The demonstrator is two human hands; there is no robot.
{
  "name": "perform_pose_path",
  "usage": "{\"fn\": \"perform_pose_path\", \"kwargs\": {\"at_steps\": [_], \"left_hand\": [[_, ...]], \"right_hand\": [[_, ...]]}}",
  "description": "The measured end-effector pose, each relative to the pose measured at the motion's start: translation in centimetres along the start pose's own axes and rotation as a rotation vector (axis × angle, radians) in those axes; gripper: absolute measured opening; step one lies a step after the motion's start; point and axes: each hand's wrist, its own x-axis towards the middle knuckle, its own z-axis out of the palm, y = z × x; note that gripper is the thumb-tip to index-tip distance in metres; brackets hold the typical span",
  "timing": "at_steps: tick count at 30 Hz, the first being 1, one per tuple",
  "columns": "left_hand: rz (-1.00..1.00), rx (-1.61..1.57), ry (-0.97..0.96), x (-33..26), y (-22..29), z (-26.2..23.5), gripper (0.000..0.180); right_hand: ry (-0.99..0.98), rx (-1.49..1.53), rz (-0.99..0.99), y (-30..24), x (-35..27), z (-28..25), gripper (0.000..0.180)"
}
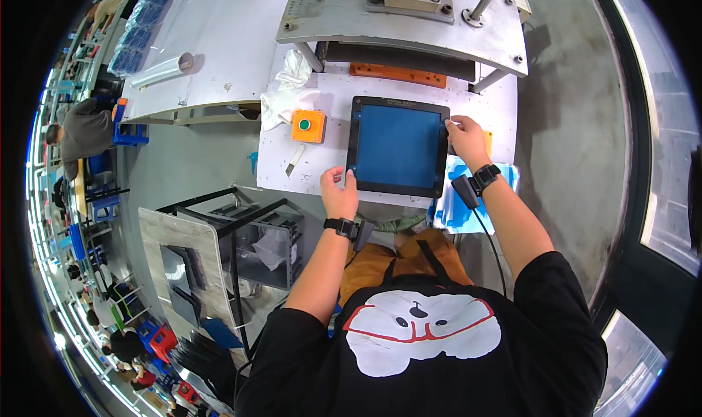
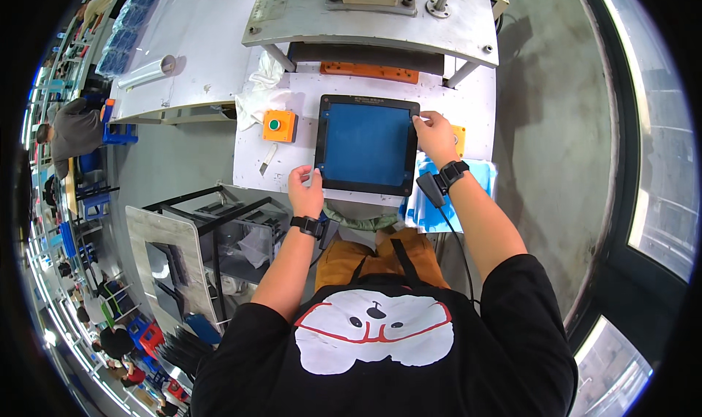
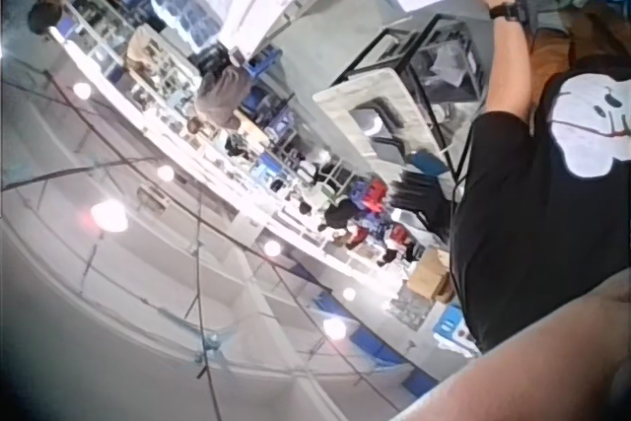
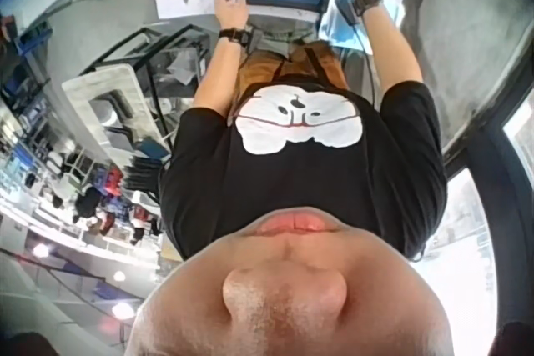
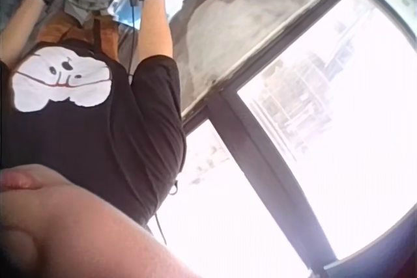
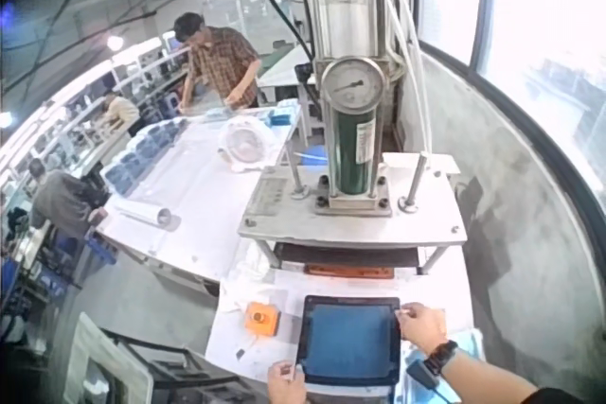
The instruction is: The person is peeling protective films and assembling plastic/metal housing components for electronic devices using industrial presses.
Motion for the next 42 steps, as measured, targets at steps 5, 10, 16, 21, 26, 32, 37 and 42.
{"fn": "perform_pose_path", "kwargs": {"at_steps": [5,10,16,21,26,32,37,42], "left_hand": [[0.172,0.065,-0.061,-0.2,-1.8,-3.0,0.016],[0.038,0.005,-0.145,-2.9,-4.4,-5.7,0.011],[-0.055,0.002,-0.16,-7.3,-9.6,-9.6,0.012],[-0.181,0.012,-0.175,-10.0,-13.4,-12.2,0.011],[-0.279,-0.05,-0.205,-10.6,-14.2,-13.2,0.012],[-0.302,-0.059,-0.275,-9.5,-14.6,-13.9,0.014],[-0.307,-0.096,-0.262,-8.5,-15.4,-14.5,0.014],[-0.34,-0.038,-0.238,-9.1,-18.1,-17.0,0.016]], "right_hand": [[-0.02,-0.192,-0.218,-0.6,-2.0,-1.6,0.023],[-0.023,-0.458,-0.491,0.3,-0.4,-0.7,0.017],[-0.08,-0.644,-0.605,-0.2,1.4,-0.5,0.012],[-0.191,-0.573,-0.566,-1.9,-4.1,-0.9,0.012],[-0.321,-0.694,-0.595,0.8,-8.5,-1.0,0.01],[-0.293,-0.736,-0.586,1.1,-9.0,-0.7,0.009],[-0.293,-0.747,-0.596,1.3,-8.9,-0.4,0.007],[-0.374,-0.725,-0.635,1.1,-8.3,1.1,0.009]]}}
